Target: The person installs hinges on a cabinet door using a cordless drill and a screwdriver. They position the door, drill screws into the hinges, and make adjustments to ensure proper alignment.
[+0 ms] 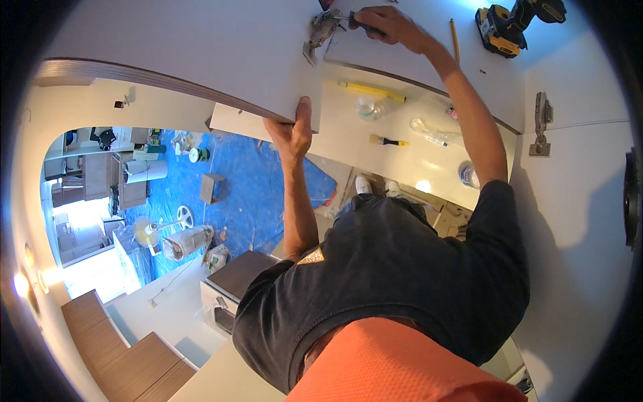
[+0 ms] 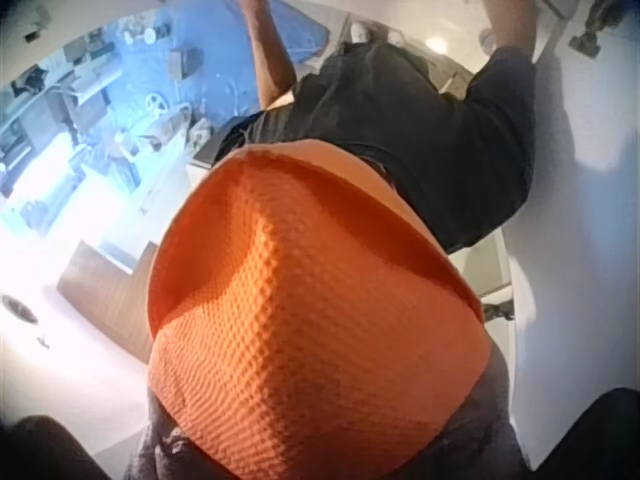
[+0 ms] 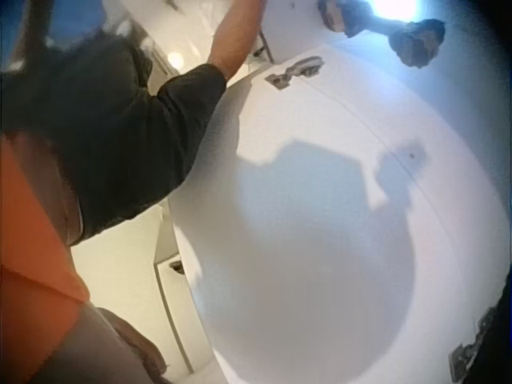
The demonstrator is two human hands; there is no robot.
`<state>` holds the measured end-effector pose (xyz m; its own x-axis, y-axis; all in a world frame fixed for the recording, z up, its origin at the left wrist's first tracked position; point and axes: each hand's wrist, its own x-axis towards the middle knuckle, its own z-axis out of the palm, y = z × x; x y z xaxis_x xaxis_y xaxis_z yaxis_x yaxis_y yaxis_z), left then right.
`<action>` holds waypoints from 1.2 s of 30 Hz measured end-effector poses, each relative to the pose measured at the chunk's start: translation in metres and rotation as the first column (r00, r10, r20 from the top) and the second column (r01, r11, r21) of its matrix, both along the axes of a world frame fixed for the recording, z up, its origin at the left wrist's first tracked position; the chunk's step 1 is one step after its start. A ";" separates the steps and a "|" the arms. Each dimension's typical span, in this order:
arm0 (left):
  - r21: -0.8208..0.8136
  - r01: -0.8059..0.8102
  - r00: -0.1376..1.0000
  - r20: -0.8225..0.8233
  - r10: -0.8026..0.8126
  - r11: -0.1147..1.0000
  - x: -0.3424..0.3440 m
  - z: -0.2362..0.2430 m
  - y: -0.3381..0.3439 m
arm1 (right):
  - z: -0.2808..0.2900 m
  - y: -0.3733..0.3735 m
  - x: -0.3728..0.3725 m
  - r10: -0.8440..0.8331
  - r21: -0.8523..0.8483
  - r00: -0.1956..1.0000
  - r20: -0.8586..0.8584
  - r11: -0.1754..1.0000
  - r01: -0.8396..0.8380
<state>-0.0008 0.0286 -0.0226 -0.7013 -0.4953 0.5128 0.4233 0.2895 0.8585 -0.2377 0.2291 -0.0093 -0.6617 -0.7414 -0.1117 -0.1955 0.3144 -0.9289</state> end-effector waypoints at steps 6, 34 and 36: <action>-0.093 0.043 0.993 0.117 -0.032 0.995 0.001 -0.008 -0.013 | -0.028 -0.008 0.027 -0.292 -0.284 0.736 -0.611 0.948 0.141; 0.029 0.006 0.999 0.052 -0.007 1.000 0.000 -0.003 -0.006 | 0.031 -0.009 0.007 -0.051 -0.045 0.387 -0.921 0.999 0.024; 0.023 0.008 0.999 0.049 -0.010 1.000 -0.001 -0.001 -0.005 | 0.030 -0.005 0.007 -0.048 -0.051 0.551 -0.833 0.999 0.010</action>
<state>-0.0018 0.0233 -0.0231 -0.7300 -0.5002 0.4657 0.3825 0.2656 0.8850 -0.2304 0.2240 0.0203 -0.4651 -0.7106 0.5279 -0.8798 0.3052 -0.3644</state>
